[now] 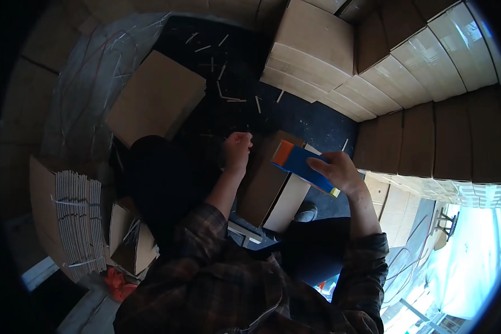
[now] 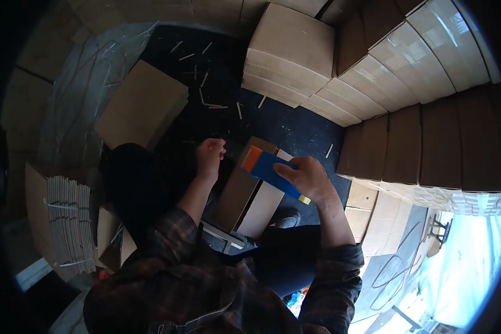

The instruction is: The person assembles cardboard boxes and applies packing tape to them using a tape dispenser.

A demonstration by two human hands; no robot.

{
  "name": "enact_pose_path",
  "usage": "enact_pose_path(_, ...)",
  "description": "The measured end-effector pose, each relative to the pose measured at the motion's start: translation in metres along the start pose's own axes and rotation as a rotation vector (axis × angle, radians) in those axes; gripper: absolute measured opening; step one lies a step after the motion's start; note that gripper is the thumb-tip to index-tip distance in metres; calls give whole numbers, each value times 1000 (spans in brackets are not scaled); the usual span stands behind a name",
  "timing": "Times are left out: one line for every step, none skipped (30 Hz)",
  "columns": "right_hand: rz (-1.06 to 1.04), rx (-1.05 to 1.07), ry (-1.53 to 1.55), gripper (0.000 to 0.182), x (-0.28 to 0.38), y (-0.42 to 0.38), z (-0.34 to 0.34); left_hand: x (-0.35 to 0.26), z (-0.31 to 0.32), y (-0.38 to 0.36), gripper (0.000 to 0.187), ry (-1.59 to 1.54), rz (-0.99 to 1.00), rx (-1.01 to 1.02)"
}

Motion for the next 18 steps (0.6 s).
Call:
enact_pose_path(20, 15, -13, 58, 0, -1, 0, 1, 0, 0, 8, 0, -4, -2)
enact_pose_path(21, 17, -16, 58, 2, -1, -1, 1, 0, 1, 9, 21, 10, -4)
enact_pose_path(30, 20, -47, 58, 5, -1, -2, 1, 0, 3, 9, 43, 27, -6)
enact_pose_path(40, 23, -76, 59, 6, -1, -1, 3, -1, 4, 9, 42, 27, -8)
enact_pose_path(39, 24, -77, 59, 7, 0, -1, 5, 0, 4, 9, 88, 25, -6)
enact_pose_path(44, 19, -94, 59, 6, 1, -1, 10, 1, 5, 10, 135, 23, -3)
enact_pose_path(49, 12, -111, 59, 6, 2, -1, 14, 2, 7, 10, 137, 23, -2)
enact_pose_path(50, 12, -110, 59, 6, 2, 0, 18, 4, 9, 11, 144, 39, -3)
enact_pose_path(46, 8, -131, 59, 8, 1, -1, 20, 6, 9, 12, 150, 55, -3)
enact_pose_path(42, 5, -152, 59, 9, 1, -1, 24, 8, 10, 12, 150, 53, -1)
enact_pose_path(44, 7, -153, 59, 10, 1, -1, 27, 9, 11, 13, 196, 56, -2)
enact_pose_path(54, 9, -161, 59, 11, 2, -1, 33, 11, 13, 15, 243, 59, -4)
enact_pose_path(64, 12, -168, 58, 11, 2, 0, 39, 13, 14, 15, 245, 55, -3)
enact_pose_path(69, 14, -167, 58, 9, 2, 3, 45, 16, 15, 18, 280, 54, 8)
enact_pose_path(60, 1, -182, 58, 8, 4, 4, 46, 21, 14, 21, 313, 53, 19)
enact_pose_path(49, -13, -199, 58, 9, 5, 4, 47, 26, 13, 21, 313, 51, 20)
enact_pose_path(51, -12, -197, 58, 9, 6, 5, 51, 31, 10, 22, 329, 4, 38)
enact_pose_path(59, -24, -215, 57, 10, 7, 5, 56, 35, 10, 23, 344, -41, 58)
Point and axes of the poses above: each hand's wrist, its own y-axis towards the middle knuckle, its own z-axis out of the palm, x = y × z, the point moved 5 cm from there along y, towards the middle knuckle, and after that the axes turned 12 degrees about y, right-handed, at the moved point
